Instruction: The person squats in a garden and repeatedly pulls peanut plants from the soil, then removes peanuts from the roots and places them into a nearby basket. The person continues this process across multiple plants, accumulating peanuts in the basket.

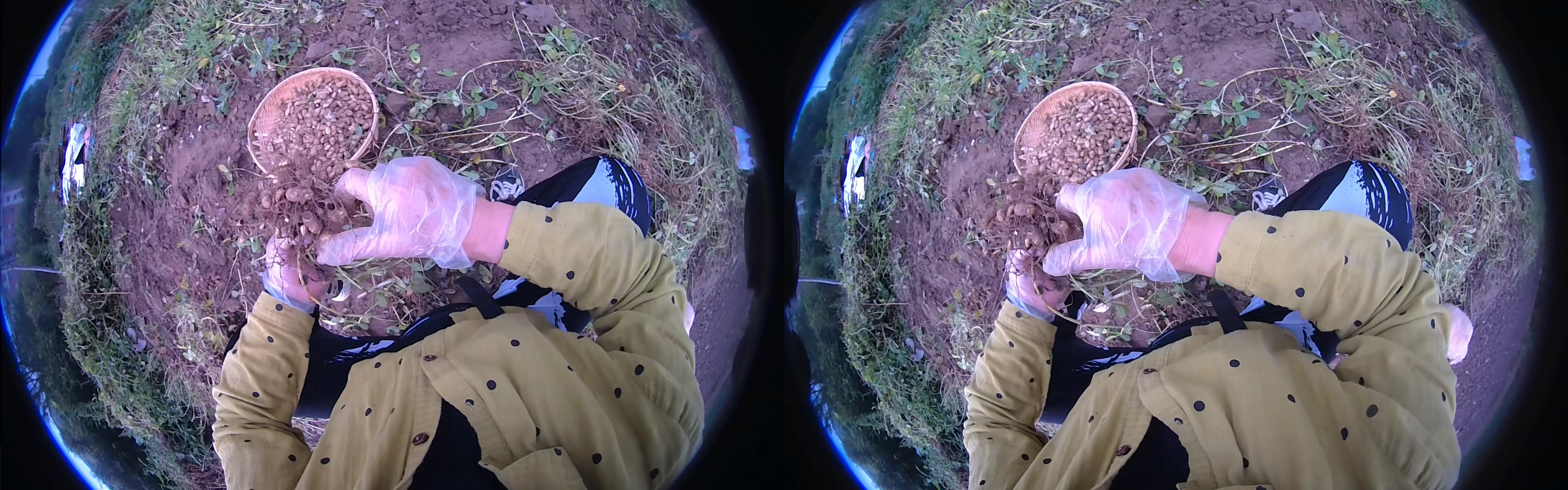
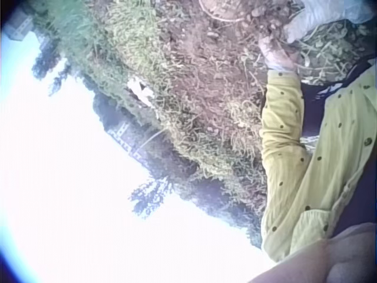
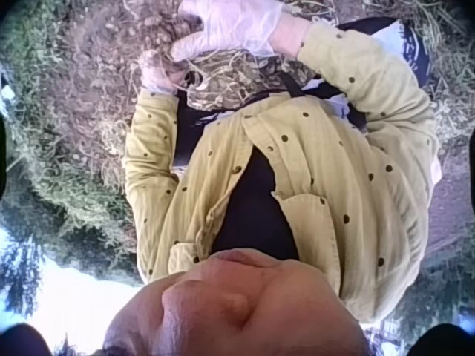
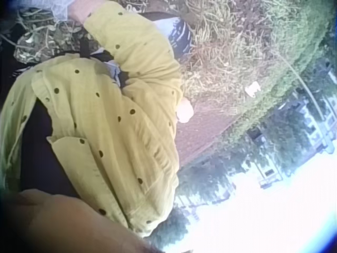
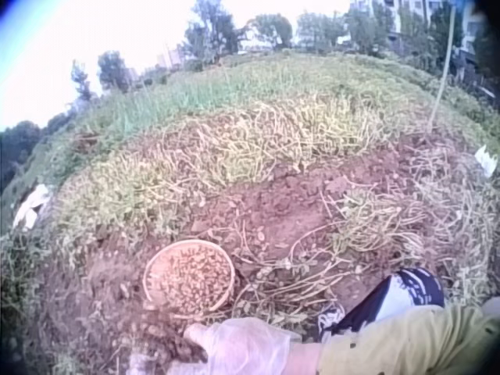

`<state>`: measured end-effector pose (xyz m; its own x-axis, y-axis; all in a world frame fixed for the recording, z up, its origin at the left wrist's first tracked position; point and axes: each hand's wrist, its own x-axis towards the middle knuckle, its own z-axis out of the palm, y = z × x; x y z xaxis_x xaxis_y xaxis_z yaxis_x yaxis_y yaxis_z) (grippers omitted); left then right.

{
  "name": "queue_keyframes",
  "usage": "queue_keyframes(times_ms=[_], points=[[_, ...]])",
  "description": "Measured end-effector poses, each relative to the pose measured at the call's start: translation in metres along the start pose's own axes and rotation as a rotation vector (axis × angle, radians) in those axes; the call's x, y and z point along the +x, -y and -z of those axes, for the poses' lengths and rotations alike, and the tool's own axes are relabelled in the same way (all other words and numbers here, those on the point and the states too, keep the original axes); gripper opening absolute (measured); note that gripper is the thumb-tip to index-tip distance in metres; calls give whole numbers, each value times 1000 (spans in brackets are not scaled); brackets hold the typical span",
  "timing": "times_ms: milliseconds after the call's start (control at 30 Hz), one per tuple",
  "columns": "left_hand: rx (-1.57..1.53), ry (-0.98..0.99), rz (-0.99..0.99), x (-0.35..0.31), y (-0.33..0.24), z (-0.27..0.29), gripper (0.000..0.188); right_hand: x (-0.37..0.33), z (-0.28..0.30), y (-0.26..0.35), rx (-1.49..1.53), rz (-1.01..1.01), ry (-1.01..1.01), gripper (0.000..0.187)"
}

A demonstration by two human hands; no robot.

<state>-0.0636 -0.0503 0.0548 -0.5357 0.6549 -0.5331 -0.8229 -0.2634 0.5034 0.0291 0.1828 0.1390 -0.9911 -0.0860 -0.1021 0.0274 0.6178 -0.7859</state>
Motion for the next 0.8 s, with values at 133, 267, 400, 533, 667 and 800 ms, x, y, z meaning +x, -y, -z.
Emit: queue_keyframes(times_ms=[133, 267, 400, 533, 667, 800], points=[[-38, 36, 62, 2, 1, -34, 41, -1, -24, -18, -159, 153, -267, 47], [-82, 113, 43, -1, 3, -34, 39, 6, -37, -33, -169, 316, -488, 37], [-73, 126, 5, -1, 5, -24, 41, 4, -27, -26, -155, 263, -408, 30], [92, -66, -66, -11, 5, -58, 41, 3, -25, -28, 96, 307, -277, 27], [-184, 183, -6, -7, -5, -21, 39, -4, 11, -10, 828, -42, 45, 25], [-157, 295, -65, -1, -20, -7, 40, 1, 8, -29, 802, -141, -56, 26]])
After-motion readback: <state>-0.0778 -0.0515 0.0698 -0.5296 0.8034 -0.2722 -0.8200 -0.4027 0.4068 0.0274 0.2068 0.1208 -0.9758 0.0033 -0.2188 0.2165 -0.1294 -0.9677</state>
